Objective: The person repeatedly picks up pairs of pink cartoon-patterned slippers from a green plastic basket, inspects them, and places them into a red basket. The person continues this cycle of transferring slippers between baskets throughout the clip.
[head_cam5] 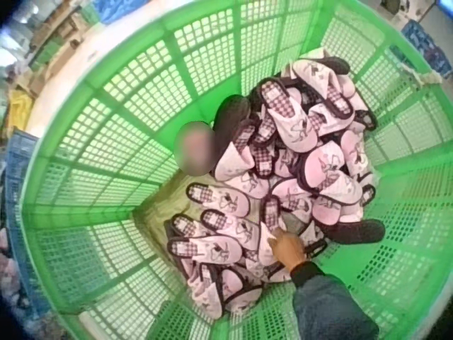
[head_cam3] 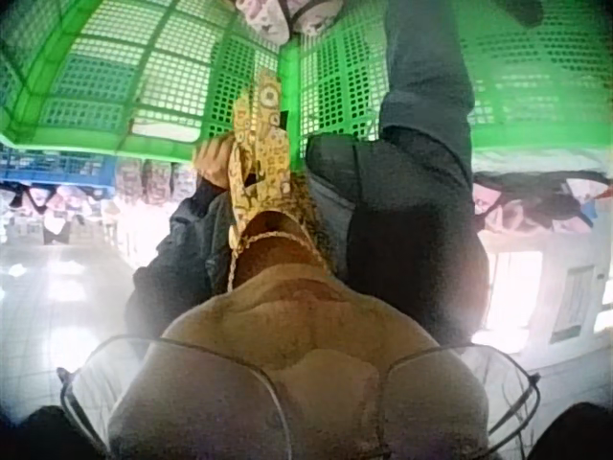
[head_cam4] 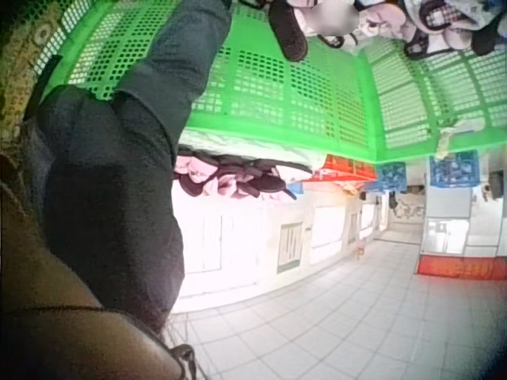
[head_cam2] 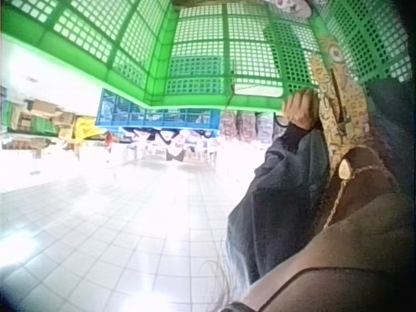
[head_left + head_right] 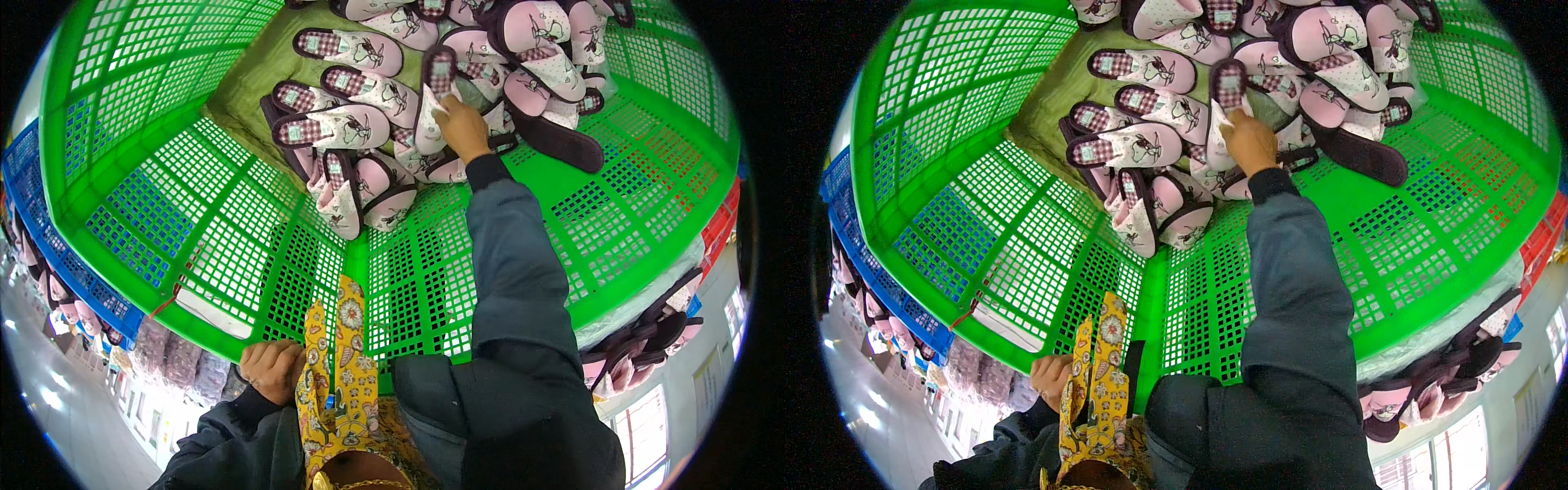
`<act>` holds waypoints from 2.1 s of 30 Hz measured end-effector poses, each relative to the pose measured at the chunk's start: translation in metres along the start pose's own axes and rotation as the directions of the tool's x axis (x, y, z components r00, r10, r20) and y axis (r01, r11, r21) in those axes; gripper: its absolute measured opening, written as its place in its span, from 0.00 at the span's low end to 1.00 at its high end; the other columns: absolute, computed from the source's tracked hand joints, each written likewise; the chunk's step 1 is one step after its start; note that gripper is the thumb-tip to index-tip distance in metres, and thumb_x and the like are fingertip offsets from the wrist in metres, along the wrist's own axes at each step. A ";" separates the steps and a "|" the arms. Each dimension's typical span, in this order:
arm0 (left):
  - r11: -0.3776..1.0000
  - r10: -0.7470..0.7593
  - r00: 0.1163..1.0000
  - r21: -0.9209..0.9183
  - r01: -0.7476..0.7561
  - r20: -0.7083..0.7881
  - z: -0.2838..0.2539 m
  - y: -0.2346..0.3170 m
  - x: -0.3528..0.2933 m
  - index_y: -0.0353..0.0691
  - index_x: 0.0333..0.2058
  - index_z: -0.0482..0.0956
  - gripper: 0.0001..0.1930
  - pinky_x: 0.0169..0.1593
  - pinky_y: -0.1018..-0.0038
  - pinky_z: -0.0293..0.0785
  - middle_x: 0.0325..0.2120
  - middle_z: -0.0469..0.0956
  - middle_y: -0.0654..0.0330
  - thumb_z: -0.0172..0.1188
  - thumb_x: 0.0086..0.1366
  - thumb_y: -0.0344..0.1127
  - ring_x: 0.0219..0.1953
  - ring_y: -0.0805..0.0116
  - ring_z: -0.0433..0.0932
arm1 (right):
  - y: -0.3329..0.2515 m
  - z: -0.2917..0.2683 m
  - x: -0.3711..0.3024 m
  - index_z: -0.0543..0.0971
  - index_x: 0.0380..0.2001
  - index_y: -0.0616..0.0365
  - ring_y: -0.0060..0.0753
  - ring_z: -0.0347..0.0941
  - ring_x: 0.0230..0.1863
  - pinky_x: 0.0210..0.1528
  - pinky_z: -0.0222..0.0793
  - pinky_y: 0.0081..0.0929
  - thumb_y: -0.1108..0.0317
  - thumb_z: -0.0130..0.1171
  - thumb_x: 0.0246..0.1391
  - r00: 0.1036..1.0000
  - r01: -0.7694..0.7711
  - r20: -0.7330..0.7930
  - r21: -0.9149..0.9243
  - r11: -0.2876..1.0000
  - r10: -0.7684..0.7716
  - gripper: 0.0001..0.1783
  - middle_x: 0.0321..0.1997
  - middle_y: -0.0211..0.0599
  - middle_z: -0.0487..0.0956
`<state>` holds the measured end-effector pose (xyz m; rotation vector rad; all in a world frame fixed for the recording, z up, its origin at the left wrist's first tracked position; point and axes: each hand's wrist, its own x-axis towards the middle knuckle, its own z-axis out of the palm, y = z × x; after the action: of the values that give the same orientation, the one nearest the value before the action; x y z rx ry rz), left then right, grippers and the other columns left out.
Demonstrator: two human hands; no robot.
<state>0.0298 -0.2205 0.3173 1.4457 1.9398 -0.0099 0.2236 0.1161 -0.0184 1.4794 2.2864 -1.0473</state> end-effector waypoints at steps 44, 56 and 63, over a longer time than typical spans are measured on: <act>0.785 -0.168 0.963 -0.562 0.260 0.211 0.000 -0.027 0.082 0.34 0.35 0.75 0.11 0.36 0.70 0.72 0.31 0.78 0.53 0.59 0.60 0.36 0.34 0.63 0.78 | -0.176 -0.034 -0.196 0.78 0.17 0.56 0.47 0.76 0.28 0.30 0.70 0.44 0.69 0.52 0.41 0.636 0.639 0.430 0.172 0.750 -0.641 0.07 0.21 0.43 0.77; 0.726 -0.524 0.851 -0.499 0.474 0.045 0.180 -0.107 0.250 0.34 0.60 0.54 0.41 0.49 0.64 0.70 0.49 0.72 0.43 0.64 0.54 0.48 0.48 0.46 0.74 | -0.158 -0.089 -0.204 0.79 0.22 0.52 0.35 0.72 0.35 0.37 0.64 0.32 0.67 0.52 0.44 0.704 0.649 0.279 0.119 0.751 -0.653 0.06 0.26 0.33 0.75; 0.617 -0.560 0.828 -0.685 0.388 -0.035 0.249 -0.136 0.257 0.38 0.60 0.58 0.40 0.44 0.72 0.73 0.47 0.73 0.51 0.68 0.50 0.35 0.43 0.64 0.74 | -0.168 -0.095 -0.220 0.79 0.22 0.52 0.35 0.72 0.35 0.38 0.62 0.32 0.68 0.54 0.43 0.679 0.673 0.289 0.120 0.730 -0.674 0.05 0.27 0.34 0.76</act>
<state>0.0138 -0.1564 -0.0597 0.4418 2.1643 0.5842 0.1985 -0.0156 0.2421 0.3532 2.6122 -1.3332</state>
